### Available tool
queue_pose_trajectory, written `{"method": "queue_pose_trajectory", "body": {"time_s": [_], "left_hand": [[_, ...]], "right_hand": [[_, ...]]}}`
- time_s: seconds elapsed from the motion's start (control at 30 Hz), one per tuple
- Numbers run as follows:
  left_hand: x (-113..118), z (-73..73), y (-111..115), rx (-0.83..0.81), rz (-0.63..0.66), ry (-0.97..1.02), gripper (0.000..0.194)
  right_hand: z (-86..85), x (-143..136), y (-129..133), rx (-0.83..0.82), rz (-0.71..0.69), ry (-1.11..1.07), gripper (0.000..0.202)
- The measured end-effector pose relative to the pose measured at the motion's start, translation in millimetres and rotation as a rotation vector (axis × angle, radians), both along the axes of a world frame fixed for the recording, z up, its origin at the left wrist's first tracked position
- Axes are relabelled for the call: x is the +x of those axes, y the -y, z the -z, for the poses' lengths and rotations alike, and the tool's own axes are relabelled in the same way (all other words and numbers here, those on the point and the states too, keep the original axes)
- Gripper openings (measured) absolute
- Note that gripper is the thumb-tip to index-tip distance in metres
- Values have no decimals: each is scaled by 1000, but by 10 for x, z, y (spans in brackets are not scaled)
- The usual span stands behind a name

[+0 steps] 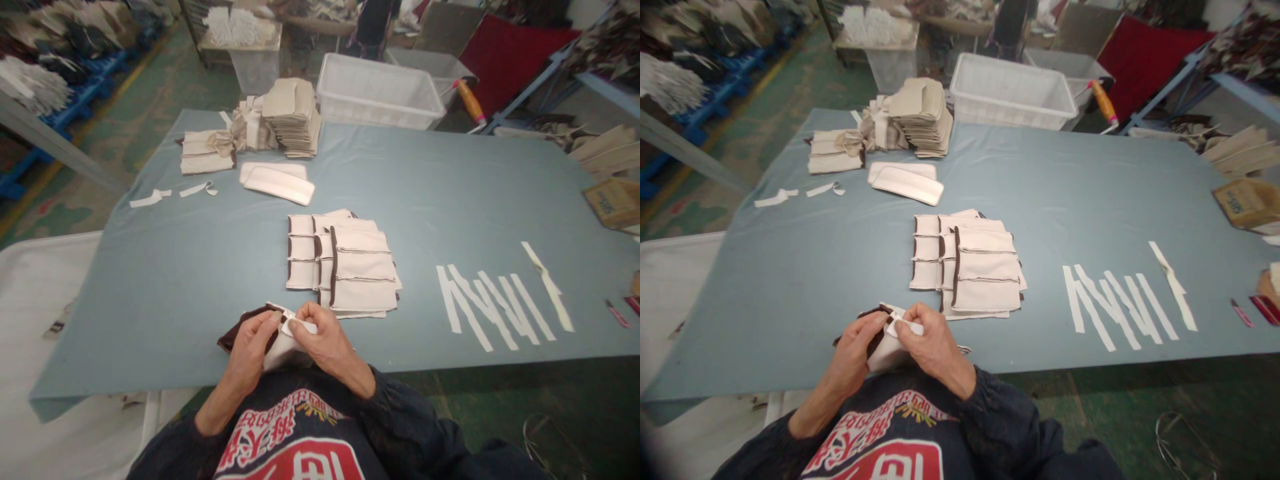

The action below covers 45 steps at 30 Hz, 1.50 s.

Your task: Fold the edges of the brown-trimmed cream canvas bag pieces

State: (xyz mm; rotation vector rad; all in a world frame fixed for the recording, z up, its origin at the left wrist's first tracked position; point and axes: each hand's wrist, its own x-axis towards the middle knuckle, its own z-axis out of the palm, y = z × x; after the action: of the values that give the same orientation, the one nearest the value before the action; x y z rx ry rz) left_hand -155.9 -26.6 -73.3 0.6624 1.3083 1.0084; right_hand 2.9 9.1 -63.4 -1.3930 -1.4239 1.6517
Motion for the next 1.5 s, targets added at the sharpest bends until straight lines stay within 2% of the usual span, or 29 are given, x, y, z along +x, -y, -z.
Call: {"method": "queue_pose_trajectory", "body": {"time_s": [0.17, 0.5, 0.77, 1.07, 1.23, 1.43, 1.5], "left_hand": [[-21, -53, -1, -5, 56, 36, 36], [37, -191, -62, 18, 99, -178, 30], [45, -187, -87, 80, 137, -290, 23], [49, -194, -52, 167, 190, -452, 16], [83, -174, -24, 190, 169, -534, 14], [190, -195, -11, 233, 63, -595, 9], [218, -206, -11, 234, 31, -597, 10]], "right_hand": [[6, 6, -3, 48, -3, 40, 20], [76, 5, -9, 28, 14, 23, 22], [101, -5, 11, 20, 47, -6, 26], [161, 25, -10, -27, -12, -67, 30], [189, 21, -10, -74, -71, -91, 31], [165, -49, 54, 149, -38, 165, 24], [144, -63, 58, 174, -74, 164, 24]]}}
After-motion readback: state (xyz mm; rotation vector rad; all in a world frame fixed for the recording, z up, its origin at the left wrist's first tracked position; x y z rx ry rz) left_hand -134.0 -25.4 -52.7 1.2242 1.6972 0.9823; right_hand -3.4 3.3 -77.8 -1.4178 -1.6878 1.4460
